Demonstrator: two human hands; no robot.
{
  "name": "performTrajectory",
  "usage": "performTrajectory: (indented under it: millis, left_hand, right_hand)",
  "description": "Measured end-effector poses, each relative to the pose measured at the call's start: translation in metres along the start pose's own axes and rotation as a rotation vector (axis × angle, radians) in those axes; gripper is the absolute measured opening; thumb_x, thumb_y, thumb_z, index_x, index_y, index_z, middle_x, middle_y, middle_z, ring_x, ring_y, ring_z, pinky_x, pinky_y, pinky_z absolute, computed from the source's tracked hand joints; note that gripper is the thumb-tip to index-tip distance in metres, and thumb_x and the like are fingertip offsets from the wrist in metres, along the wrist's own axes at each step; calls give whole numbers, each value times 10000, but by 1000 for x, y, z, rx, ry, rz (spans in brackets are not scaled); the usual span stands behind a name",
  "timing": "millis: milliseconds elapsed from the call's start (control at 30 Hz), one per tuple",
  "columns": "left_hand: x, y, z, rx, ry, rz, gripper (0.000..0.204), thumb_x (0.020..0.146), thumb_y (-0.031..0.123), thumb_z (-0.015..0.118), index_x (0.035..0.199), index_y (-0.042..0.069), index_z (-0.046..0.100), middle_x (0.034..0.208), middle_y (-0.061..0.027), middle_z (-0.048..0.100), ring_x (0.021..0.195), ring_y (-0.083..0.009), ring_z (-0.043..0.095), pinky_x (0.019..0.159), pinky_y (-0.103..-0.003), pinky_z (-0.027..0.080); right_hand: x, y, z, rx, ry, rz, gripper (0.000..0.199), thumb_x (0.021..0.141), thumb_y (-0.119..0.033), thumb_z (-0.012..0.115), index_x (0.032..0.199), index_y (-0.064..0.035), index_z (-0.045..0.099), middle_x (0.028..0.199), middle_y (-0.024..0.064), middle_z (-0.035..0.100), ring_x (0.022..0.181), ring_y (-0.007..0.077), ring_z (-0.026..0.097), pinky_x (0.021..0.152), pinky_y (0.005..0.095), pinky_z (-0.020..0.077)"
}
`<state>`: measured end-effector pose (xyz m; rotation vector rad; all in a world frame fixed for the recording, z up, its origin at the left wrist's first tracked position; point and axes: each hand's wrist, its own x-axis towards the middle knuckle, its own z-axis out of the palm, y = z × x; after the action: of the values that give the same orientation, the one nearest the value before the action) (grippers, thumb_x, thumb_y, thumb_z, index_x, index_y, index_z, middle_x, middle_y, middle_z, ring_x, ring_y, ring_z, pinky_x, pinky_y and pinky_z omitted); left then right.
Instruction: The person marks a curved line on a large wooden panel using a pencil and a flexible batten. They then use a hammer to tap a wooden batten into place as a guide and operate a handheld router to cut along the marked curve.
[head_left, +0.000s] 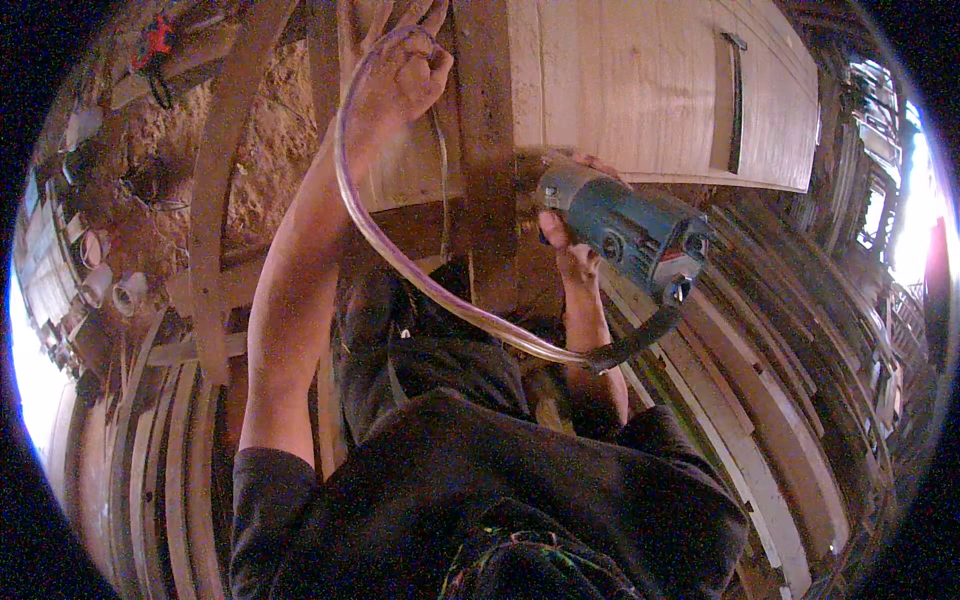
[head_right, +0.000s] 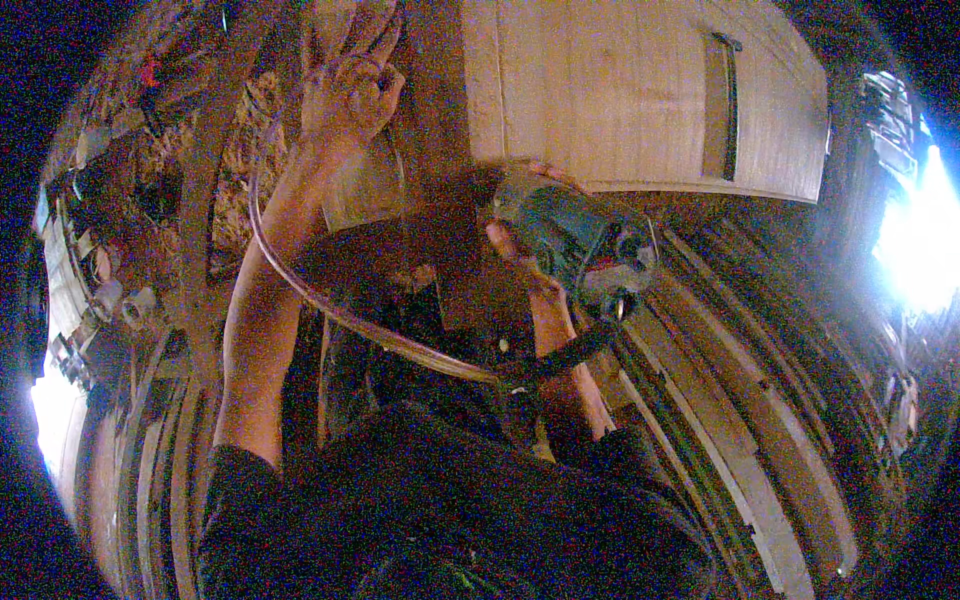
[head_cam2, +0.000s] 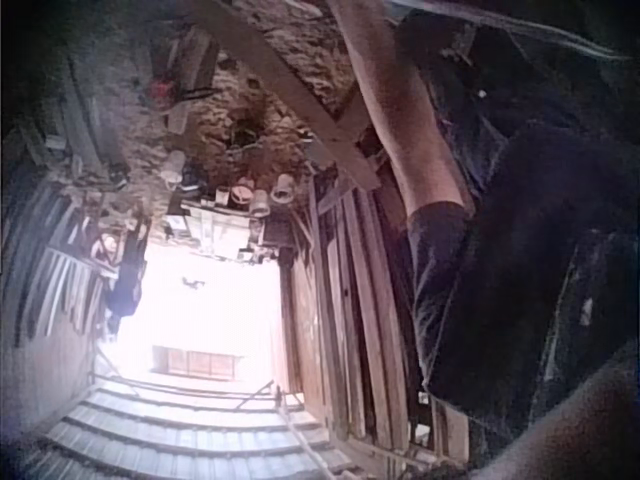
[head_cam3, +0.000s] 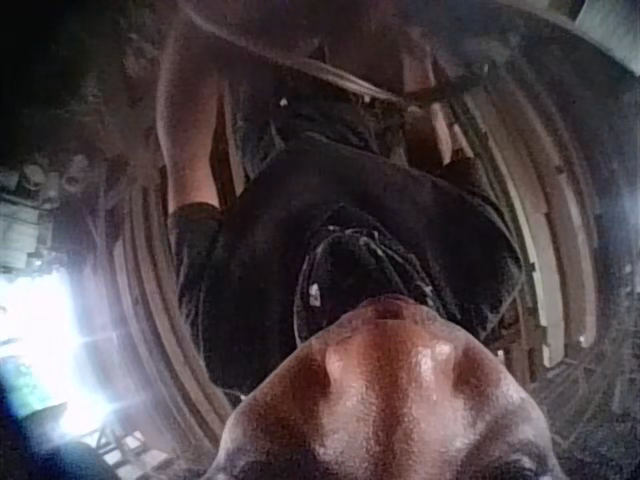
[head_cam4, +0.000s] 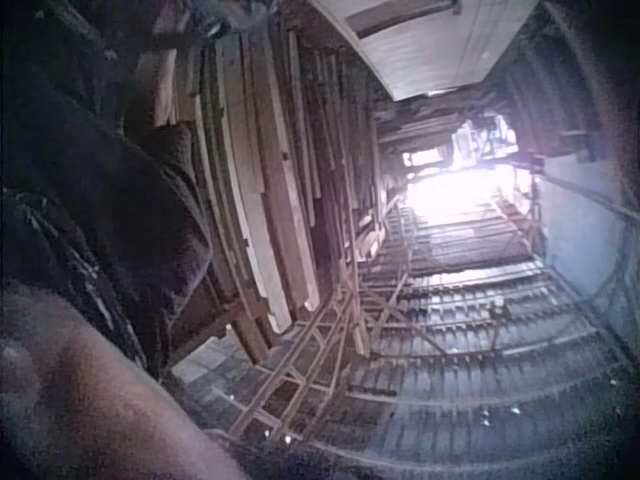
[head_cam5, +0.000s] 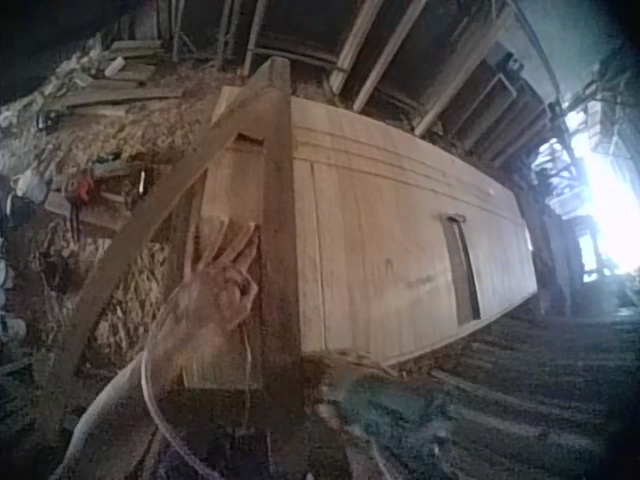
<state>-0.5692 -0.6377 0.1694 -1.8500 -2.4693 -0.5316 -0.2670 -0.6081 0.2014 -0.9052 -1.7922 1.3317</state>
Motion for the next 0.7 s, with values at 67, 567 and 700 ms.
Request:
performTrajectory:
  millis: [67, 567, 700]
  left_hand:
    - [2, 0, 4, 58, 68, -41, 602, 901, 272, 591, 1487, 204, 473, 1612, 23, 366, 1368, -188, 462, 1158, -560, 237]
    - [-2, 3, 26, -2605, 196, 44, 708, 955, 184, 572, 1590, 147, 261, 1665, -47, 271, 1079, -123, 601, 935, -427, 486]
    - [0, 6, 25, -2965, 109, 229, 763, 970, 167, 579, 1626, 126, 191, 1684, -64, 240, 976, -102, 653, 878, -394, 565]
  right_hand:
    - [-3, 5, -3, -37, -7, -4, 931, 688, -308, 905, 1447, -96, 410, 1435, 104, 511, 1367, 272, 456, 1196, 437, 295]
    - [13, -10, 11, -48, 42, 31, 793, 721, -390, 874, 1343, -60, 510, 1304, 105, 570, 1165, 248, 587, 1019, 401, 473]
    - [18, -9, 12, -50, 36, 35, 771, 726, -372, 865, 1340, -59, 518, 1303, 102, 573, 1166, 247, 584, 1019, 401, 469]
